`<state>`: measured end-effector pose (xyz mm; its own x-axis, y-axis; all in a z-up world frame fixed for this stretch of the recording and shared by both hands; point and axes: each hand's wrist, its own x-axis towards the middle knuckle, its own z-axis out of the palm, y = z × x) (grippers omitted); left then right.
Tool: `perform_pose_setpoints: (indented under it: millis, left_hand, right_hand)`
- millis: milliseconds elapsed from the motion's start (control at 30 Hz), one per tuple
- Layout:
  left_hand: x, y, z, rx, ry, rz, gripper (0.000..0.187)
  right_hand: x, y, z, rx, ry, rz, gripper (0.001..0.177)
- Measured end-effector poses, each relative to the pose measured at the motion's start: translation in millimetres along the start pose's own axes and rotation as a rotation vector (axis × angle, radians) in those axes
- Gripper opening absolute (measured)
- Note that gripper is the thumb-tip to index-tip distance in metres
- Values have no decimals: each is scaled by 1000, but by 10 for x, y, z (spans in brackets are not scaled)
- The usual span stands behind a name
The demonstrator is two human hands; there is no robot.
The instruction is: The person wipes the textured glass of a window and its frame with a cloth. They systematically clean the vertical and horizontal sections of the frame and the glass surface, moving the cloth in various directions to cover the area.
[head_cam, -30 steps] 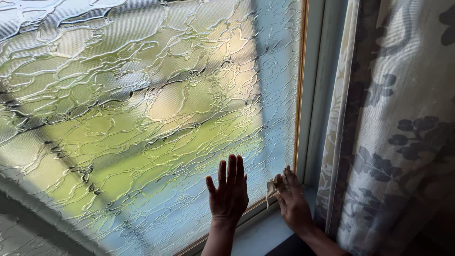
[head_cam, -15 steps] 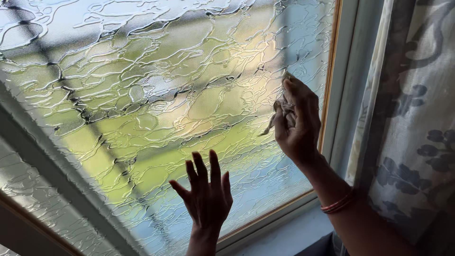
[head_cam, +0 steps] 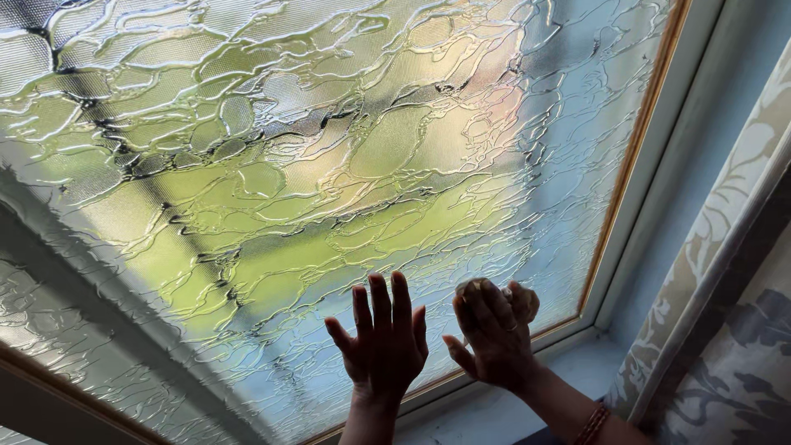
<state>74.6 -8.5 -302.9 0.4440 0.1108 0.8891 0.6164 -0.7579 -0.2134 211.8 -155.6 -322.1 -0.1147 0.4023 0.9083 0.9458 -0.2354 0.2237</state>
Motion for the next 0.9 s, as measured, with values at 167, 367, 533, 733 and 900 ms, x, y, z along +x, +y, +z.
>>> perform_pose_setpoints:
  millis: [167, 367, 533, 733, 900]
  left_hand:
    - [34, -1, -61, -13, 10, -7, 67]
    - [105, 1, -220, -60, 21, -14, 67]
    - [252, -82, -557, -191, -11, -18, 69]
    - [772, -727, -979, -198, 34, -201, 75]
    - [765, -1235, -1037, -114, 70, -256, 80]
  right_hand:
    - [-757, -122, 65, 8, -284, -111, 69]
    - [-601, -190, -281, 94, -320, -104, 71]
    - [379, -146, -739, 234, -88, -133, 63]
    - [2093, -28, -1081, 249, 172, -161, 45]
    - [2632, -260, -909, 147, 172, -112, 50]
